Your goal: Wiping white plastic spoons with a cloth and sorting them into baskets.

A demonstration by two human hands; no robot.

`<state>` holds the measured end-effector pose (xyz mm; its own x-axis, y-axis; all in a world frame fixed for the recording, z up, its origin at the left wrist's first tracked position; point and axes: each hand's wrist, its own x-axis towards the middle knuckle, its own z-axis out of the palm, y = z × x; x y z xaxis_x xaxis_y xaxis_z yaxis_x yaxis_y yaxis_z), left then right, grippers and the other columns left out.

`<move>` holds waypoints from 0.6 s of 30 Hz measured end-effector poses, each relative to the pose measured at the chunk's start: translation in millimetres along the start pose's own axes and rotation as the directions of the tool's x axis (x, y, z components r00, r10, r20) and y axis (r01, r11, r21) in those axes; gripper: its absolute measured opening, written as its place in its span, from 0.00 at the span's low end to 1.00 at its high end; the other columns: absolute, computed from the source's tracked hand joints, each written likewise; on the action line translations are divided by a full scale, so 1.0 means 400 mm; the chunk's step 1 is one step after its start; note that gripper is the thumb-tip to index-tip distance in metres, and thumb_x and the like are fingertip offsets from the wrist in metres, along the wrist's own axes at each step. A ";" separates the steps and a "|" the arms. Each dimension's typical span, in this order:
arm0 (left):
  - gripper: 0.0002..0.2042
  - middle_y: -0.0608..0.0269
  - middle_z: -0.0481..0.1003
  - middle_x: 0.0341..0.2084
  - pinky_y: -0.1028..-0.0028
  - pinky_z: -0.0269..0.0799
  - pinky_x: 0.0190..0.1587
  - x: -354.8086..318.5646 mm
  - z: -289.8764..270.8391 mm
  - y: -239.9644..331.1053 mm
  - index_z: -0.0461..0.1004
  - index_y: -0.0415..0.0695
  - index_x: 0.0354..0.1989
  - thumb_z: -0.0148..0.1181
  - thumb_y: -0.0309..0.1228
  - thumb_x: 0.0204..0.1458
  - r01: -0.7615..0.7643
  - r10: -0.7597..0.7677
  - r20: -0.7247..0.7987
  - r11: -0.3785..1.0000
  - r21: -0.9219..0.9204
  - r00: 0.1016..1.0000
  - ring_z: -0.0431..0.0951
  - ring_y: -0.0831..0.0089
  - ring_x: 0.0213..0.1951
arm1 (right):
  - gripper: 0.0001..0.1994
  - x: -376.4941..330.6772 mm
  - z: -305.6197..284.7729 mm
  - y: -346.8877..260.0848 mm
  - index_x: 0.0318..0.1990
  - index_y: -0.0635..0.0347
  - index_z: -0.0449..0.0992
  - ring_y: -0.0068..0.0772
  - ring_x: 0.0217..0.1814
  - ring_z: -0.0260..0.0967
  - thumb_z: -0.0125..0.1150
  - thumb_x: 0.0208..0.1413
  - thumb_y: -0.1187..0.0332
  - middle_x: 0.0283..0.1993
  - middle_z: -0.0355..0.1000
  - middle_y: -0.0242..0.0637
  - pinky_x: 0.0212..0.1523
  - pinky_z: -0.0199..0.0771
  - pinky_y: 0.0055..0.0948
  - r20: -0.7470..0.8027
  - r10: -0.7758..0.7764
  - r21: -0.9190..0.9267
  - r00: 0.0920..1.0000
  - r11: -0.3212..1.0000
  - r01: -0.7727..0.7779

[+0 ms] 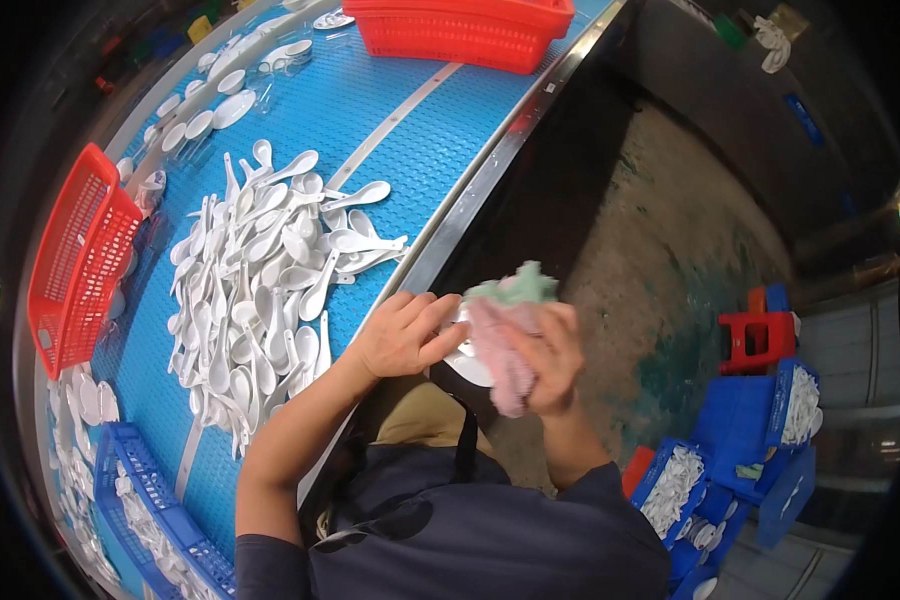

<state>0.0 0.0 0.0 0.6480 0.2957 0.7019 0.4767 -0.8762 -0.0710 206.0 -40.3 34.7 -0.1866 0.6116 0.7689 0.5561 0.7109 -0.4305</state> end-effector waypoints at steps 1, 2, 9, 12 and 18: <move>0.16 0.55 0.70 0.39 0.73 0.62 0.28 0.001 -0.003 -0.005 0.67 0.47 0.38 0.54 0.30 0.35 -0.002 0.001 -0.006 1.000 -0.028 1.000 0.71 0.68 0.30 | 0.15 0.011 0.005 -0.018 0.36 0.57 0.77 0.40 0.38 0.64 0.58 0.35 0.70 0.41 0.71 0.39 0.37 0.68 0.30 0.095 -0.023 -0.075 0.995 0.997 0.030; 0.12 0.54 0.70 0.37 0.73 0.62 0.27 -0.001 -0.005 -0.009 0.68 0.45 0.32 0.53 0.30 0.34 -0.003 0.003 -0.012 0.998 -0.056 1.000 0.70 0.67 0.29 | 0.13 0.018 0.011 -0.028 0.33 0.58 0.77 0.40 0.37 0.63 0.57 0.35 0.70 0.39 0.71 0.39 0.35 0.68 0.31 0.111 -0.029 -0.106 0.993 0.994 0.041; 0.10 0.54 0.71 0.36 0.73 0.63 0.27 -0.019 0.024 -0.028 0.67 0.44 0.28 0.54 0.29 0.33 0.088 -0.088 -0.113 0.996 -0.005 0.990 0.71 0.65 0.30 | 0.12 -0.065 -0.141 0.424 0.35 0.57 0.76 0.37 0.36 0.65 0.54 0.40 0.74 0.39 0.72 0.36 0.33 0.68 0.30 0.395 0.216 -0.406 0.893 0.913 -0.041; 0.10 0.55 0.70 0.36 0.72 0.63 0.27 -0.016 0.036 -0.028 0.68 0.44 0.28 0.54 0.29 0.33 0.109 -0.112 -0.077 0.993 -0.043 0.991 0.71 0.65 0.31 | 0.12 -0.188 -0.254 0.681 0.39 0.64 0.74 0.33 0.38 0.67 0.48 0.48 0.73 0.40 0.71 0.39 0.38 0.68 0.32 0.296 0.883 -0.046 0.364 0.394 -0.918; 0.10 0.54 0.70 0.37 0.69 0.64 0.30 -0.043 0.046 -0.022 0.68 0.42 0.30 0.54 0.28 0.36 0.177 -0.186 -0.061 0.976 -0.127 0.981 0.71 0.63 0.31 | 0.16 -0.399 -0.464 1.044 0.40 0.69 0.71 0.45 0.44 0.69 0.47 0.51 0.65 0.37 0.72 0.51 0.42 0.65 0.29 0.063 0.828 -0.295 0.557 0.548 -0.782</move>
<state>-4.2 9.5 -24.6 0.5103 0.4295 0.7450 0.5046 -0.8511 0.1450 618.3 94.6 -180.1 0.3053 0.9513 0.0415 0.6900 -0.1910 -0.6982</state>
